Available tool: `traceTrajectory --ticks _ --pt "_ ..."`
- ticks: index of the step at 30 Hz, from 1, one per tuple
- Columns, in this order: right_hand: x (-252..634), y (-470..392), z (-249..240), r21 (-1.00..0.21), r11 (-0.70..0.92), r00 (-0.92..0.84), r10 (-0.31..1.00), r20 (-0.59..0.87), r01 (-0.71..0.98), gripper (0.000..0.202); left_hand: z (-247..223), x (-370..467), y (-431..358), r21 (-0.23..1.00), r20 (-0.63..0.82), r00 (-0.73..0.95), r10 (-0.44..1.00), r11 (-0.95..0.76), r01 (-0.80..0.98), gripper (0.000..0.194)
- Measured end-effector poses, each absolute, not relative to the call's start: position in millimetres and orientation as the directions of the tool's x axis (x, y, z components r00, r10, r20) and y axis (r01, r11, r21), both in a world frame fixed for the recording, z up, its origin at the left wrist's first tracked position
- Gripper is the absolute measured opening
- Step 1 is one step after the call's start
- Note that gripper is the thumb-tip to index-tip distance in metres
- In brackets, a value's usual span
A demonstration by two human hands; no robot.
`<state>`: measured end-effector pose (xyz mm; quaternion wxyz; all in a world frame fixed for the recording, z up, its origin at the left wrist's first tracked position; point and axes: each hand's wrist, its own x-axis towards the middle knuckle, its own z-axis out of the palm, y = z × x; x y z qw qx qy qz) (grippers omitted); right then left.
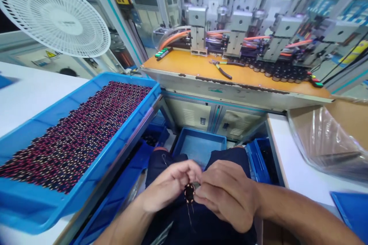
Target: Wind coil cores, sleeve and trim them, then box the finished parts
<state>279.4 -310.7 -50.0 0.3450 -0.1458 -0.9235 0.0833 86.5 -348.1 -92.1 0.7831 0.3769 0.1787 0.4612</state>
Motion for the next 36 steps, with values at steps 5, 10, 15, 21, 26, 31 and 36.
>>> traceTrajectory --ticks 5,10,15,21,26,31,36 --pt "276 -307 -40 -0.172 0.959 -0.677 0.28 0.681 0.224 0.01 -90 85 -354 0.804 0.09 0.442 0.892 0.197 -0.561 0.023" --pt "272 -305 -32 -0.134 0.943 -0.644 0.307 0.701 0.304 0.009 -85 87 -356 0.736 0.233 0.229 0.945 -0.017 -0.677 0.026" --pt "272 -304 -26 -0.195 0.948 -0.663 0.315 0.679 0.25 0.009 -84 86 -353 0.606 0.272 0.144 0.951 -0.053 -0.794 0.026" --pt "274 -304 -20 -0.214 0.97 -0.719 0.229 0.656 0.113 0.011 -91 86 -354 0.717 0.121 0.524 0.843 0.291 -0.633 0.043" --pt "275 -308 -26 -0.163 0.965 -0.697 0.261 0.668 0.205 0.01 -90 87 -359 0.752 0.142 0.368 0.919 0.141 -0.643 0.019" --pt "271 -309 -32 -0.264 0.915 -0.625 0.403 0.669 0.306 0.007 -87 87 -357 0.679 0.251 0.155 0.955 -0.06 -0.732 0.023" --pt "270 -306 -27 -0.313 0.929 -0.662 0.362 0.656 0.198 0.01 -88 84 -353 0.601 0.203 0.154 0.967 0.002 -0.799 0.029"
